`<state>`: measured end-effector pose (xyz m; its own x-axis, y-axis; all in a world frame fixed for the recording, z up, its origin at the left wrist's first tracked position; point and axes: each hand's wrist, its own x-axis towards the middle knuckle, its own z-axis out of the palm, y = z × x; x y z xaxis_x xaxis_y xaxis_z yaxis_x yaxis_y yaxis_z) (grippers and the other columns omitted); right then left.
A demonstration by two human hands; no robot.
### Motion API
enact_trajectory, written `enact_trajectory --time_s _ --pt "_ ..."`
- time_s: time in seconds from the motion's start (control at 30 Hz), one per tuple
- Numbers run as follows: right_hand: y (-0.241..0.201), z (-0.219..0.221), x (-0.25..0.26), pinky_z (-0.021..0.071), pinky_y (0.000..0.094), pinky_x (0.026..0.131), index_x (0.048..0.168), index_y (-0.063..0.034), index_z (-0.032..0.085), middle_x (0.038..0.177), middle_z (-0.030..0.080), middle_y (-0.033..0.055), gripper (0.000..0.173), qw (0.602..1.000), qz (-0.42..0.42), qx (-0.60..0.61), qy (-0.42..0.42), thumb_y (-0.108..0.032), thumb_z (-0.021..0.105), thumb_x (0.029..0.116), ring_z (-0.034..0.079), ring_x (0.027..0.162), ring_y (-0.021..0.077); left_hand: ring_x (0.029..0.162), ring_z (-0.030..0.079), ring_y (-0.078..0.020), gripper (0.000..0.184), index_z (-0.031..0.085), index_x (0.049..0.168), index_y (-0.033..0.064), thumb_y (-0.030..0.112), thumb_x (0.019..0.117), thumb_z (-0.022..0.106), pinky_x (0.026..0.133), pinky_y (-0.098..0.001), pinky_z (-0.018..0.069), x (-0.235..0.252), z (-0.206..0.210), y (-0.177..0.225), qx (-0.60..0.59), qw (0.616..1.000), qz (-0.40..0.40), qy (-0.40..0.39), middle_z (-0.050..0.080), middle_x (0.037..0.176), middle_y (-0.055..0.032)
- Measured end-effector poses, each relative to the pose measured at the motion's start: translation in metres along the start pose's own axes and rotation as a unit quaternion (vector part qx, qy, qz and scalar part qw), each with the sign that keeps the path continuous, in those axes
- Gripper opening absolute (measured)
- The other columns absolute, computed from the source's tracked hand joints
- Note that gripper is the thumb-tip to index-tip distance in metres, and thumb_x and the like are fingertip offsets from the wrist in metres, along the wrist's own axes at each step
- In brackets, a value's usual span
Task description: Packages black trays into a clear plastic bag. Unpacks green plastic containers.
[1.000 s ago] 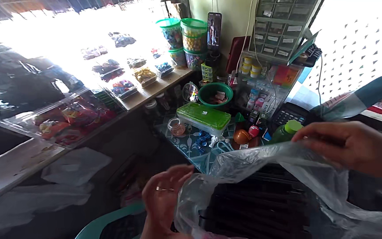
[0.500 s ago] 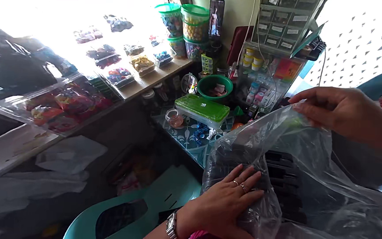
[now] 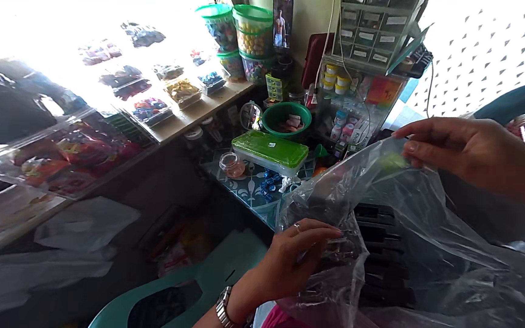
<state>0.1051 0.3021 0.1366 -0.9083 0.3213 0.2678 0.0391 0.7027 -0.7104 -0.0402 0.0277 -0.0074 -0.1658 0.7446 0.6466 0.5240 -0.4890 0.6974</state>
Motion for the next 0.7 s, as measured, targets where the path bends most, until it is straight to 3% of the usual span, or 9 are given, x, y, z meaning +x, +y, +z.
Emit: enact_trajectory --time_s 0.07,0.13,0.23,0.33,0.4,0.5,0.6,0.7 --pt "-0.001 0.0 0.002 0.0571 0.0156 0.064 0.12 -0.0106 0.068 0.084 0.071 -0.0064 0.022 1.0 -0.007 -0.004 -0.008 -0.013 0.061 0.0996 0.067 0.071 0.0003 0.13 0.057 -0.0196 0.031 0.063 0.127 -0.0018 0.0 0.1015 0.046 0.113 -0.0331 0.0432 0.01 0.0 0.009 0.022 0.995 0.016 -0.093 0.065 0.132 -0.0146" --pt "-0.006 0.001 0.004 0.057 0.0158 0.065 0.121 -0.0096 0.069 0.084 0.071 -0.0057 0.023 1.0 -0.003 0.001 -0.017 -0.013 0.061 0.0995 0.067 0.071 0.0005 0.138 0.05 -0.0276 0.037 0.062 0.135 0.0006 0.003 0.1014 0.045 0.118 -0.0425 0.0354 0.016 0.008 0.012 0.049 0.979 0.019 -0.195 0.059 0.143 -0.0151" --pt "-0.012 0.002 0.003 0.0568 0.017 0.061 0.12 -0.008 0.07 0.084 0.071 -0.0022 0.022 1.0 -0.003 0.01 -0.025 -0.01 0.063 0.0993 0.066 0.068 0.0037 0.141 0.046 -0.0398 0.036 0.063 0.137 0.0041 0.012 0.1055 0.048 0.117 -0.0584 0.0323 0.014 0.021 0.004 0.044 0.948 0.015 -0.314 0.061 0.142 -0.0159" --pt "-0.014 0.001 -0.001 0.0564 0.0166 0.06 0.12 -0.0123 0.072 0.084 0.071 -0.0049 0.023 0.999 -0.006 0.004 -0.054 -0.016 0.062 0.0988 0.066 0.068 0.0027 0.146 0.038 -0.0406 0.041 0.062 0.139 0.0088 0.021 0.1074 0.039 0.117 -0.0638 0.0213 0.015 0.02 0.004 -0.006 0.93 0.015 -0.367 0.06 0.144 -0.0123" --pt "-0.013 0.001 -0.004 0.0559 0.0147 0.061 0.115 -0.0132 0.074 0.083 0.071 -0.0073 0.021 0.997 -0.016 0.011 -0.074 -0.018 0.062 0.0981 0.065 0.068 0.0002 0.137 0.047 -0.035 0.037 0.07 0.12 0.0063 0.026 0.1076 0.042 0.116 -0.0588 0.0242 0.015 0.014 0.009 -0.025 0.94 0.035 -0.339 0.067 0.124 -0.0135" --pt "-0.009 0.003 -0.008 0.0546 0.0116 0.059 0.105 -0.0161 0.075 0.079 0.07 -0.0112 0.014 0.991 -0.051 0.042 -0.114 -0.022 0.064 0.097 0.064 0.066 -0.0038 0.116 0.055 -0.0217 0.032 0.064 0.095 0.0076 0.029 0.1085 0.044 0.11 -0.0413 0.0323 0.014 -0.012 0.025 -0.043 0.974 0.094 -0.201 0.063 0.101 -0.0097" --pt "-0.001 0.012 -0.011 0.0538 0.0086 0.068 0.105 -0.0131 0.073 0.086 0.07 -0.0109 0.017 0.96 -0.139 0.07 -0.234 -0.025 0.061 0.1013 0.063 0.075 -0.0089 0.114 0.055 -0.0065 0.029 0.061 0.091 0.0204 0.039 0.1072 0.047 0.107 -0.028 0.04 0.002 -0.049 0.045 -0.034 0.995 0.092 0.008 0.06 0.099 0.0084" --pt "0.008 0.052 -0.017 0.055 0.014 0.069 0.102 -0.0051 0.074 0.086 0.072 -0.0007 0.019 0.906 -0.209 0.101 -0.355 -0.02 0.062 0.1007 0.065 0.076 -0.0029 0.119 0.051 -0.0033 0.023 0.064 0.093 0.0263 0.041 0.1055 0.051 0.11 -0.0259 0.0368 -0.007 -0.07 0.053 0.057 0.991 0.089 0.08 0.058 0.101 0.0152"
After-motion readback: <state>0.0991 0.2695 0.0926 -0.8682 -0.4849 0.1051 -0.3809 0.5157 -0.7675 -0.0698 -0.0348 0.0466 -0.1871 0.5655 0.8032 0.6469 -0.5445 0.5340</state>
